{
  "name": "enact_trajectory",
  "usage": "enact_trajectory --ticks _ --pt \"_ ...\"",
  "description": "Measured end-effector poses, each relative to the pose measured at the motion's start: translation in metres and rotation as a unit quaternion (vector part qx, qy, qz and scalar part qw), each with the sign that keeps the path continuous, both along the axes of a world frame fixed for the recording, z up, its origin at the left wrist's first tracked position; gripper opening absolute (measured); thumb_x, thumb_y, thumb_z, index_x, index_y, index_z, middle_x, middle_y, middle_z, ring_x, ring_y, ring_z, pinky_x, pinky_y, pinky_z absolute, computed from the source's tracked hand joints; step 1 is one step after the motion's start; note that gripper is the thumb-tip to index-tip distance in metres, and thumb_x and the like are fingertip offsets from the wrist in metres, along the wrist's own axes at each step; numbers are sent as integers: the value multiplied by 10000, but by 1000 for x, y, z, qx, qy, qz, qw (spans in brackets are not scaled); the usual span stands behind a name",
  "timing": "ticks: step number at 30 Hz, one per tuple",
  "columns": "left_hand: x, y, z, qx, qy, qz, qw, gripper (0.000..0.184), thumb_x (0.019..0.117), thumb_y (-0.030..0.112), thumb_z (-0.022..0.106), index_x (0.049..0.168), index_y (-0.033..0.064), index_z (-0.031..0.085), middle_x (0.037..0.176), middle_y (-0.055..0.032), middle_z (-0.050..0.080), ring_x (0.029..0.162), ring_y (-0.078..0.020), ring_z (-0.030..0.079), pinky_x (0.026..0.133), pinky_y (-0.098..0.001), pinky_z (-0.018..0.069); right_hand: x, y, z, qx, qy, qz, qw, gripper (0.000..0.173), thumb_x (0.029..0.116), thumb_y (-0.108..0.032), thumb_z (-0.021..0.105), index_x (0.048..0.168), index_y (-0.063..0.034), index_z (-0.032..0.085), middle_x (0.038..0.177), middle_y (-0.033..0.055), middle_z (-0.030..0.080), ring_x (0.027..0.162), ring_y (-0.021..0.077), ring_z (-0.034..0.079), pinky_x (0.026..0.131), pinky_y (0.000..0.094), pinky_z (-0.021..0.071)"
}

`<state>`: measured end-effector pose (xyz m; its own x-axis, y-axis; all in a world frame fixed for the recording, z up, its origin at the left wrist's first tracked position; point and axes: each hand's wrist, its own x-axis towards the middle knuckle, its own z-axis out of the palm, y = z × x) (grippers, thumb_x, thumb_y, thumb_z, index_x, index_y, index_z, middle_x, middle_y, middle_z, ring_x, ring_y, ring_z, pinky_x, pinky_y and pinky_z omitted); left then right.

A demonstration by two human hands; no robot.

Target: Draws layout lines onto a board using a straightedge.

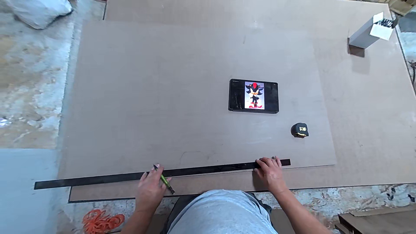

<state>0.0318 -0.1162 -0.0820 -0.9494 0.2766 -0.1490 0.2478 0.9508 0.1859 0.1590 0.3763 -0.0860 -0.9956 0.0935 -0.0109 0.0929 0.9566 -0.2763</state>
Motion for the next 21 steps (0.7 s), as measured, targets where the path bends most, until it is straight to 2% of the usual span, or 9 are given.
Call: enact_trajectory --ticks 3,8,13,16,17,19,21 --pt "-2 -2 1 1 6 -4 1000 584 963 400 683 1434 69 588 1435 -154 615 1357 -328 569 1210 -565 329 -17 -45 -5 -23 3 35 999 331 970 -424 655 1234 -242 737 1228 -8 695 1214 194 627 1199 568 338" --pt "-6 -2 5 6 13 -10 1000 579 935 372 742 1417 81 607 1371 -142 661 1296 -316 620 1185 -529 387 -45 -103 -9 -54 -15 99 994 329 984 -417 632 1260 -257 712 1237 -32 679 1208 180 611 1218 561 300" --pt "-8 -7 3 8 14 -8 1000 571 931 395 757 1409 116 615 1339 -109 681 1280 -278 627 1176 -517 400 -59 -124 -9 -65 -17 145 987 346 983 -366 645 1303 -243 692 1244 9 680 1189 222 624 1208 586 305" --pt "-12 -13 5 27 7 -13 1000 522 982 436 684 1406 137 627 1369 -78 670 1305 -246 612 1177 -500 402 -60 -129 -6 -53 -26 133 989 337 989 -370 632 1303 -265 695 1235 13 681 1179 229 628 1200 591 310" --pt "-15 -15 8 49 2 -15 999 478 1014 414 641 1402 133 630 1354 -78 680 1304 -246 615 1180 -500 403 -59 -130 -4 -53 -27 123 991 337 984 -369 639 1300 -270 703 1222 21 684 1173 237 628 1196 591 313" --pt "-22 -13 14 134 5 -18 991 403 1056 338 585 1390 121 643 1281 -85 715 1229 -245 662 1130 -478 465 -59 -133 -4 -53 -34 106 992 348 985 -389 639 1312 -288 703 1208 39 678 1169 251 624 1189 595 317" --pt "-27 -9 21 235 -32 2 972 377 1062 346 571 1382 169 664 1183 -48 745 1083 -172 703 984 -421 565 -57 -136 -5 -50 -30 95 994 345 991 -404 634 1316 -307 701 1196 43 682 1162 255 630 1184 600 323"
